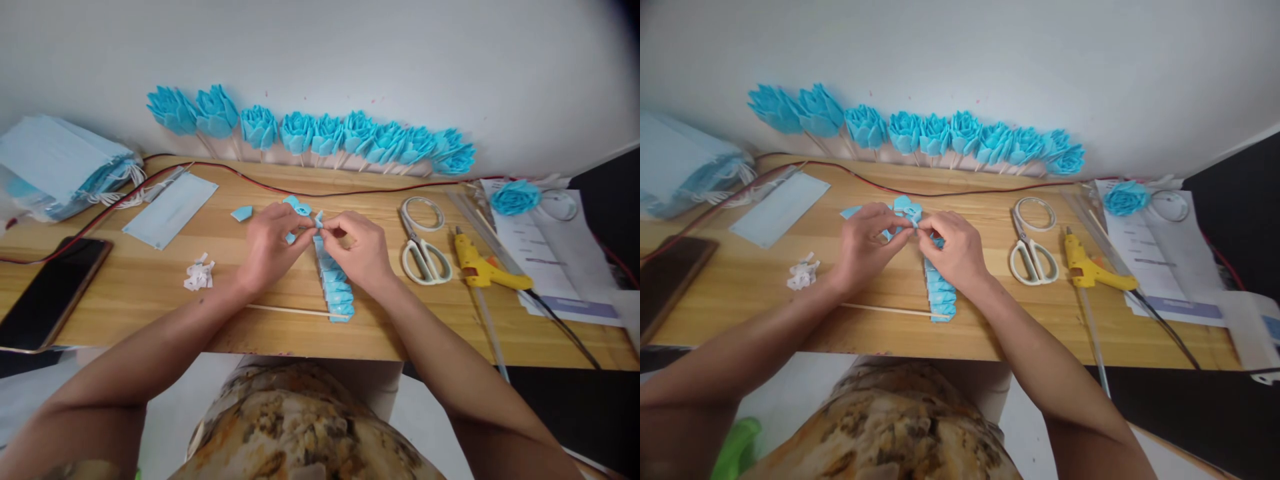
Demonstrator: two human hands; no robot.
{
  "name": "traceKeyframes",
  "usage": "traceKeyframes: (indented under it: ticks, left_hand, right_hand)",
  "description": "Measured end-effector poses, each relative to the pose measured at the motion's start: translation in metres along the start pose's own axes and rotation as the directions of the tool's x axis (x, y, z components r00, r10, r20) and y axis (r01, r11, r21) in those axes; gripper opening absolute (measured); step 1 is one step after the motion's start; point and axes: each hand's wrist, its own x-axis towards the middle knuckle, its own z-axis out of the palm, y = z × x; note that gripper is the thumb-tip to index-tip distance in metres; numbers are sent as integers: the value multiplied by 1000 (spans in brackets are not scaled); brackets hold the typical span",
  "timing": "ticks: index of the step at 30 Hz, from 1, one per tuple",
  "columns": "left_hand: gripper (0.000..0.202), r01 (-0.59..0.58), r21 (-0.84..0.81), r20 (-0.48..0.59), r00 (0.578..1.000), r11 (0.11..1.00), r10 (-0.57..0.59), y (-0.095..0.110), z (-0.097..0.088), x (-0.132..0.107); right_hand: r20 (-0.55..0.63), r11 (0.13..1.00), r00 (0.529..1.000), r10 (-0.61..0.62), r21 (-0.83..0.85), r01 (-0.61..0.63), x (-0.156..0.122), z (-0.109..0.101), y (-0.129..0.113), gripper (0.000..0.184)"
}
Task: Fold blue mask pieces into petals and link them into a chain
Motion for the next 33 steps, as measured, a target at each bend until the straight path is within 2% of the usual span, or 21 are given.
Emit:
traceKeyframes:
  ticks: [7,13,33]
  left_hand:
    - [13,31,36,32,999,999,-33,2,1,-1]
    - [14,-1,11,22,1000,1000,1,3,0,0]
    - [14,26,0,66,997,1000,-26,4,-1,1]
  right_hand:
    - [17,997,998,-66,-45,67,0,1,2,12]
    - [11,992,994,-113,-56,113,1,0,2,14]
    - [79,999,997,-27,-35,30,0,0,2,12]
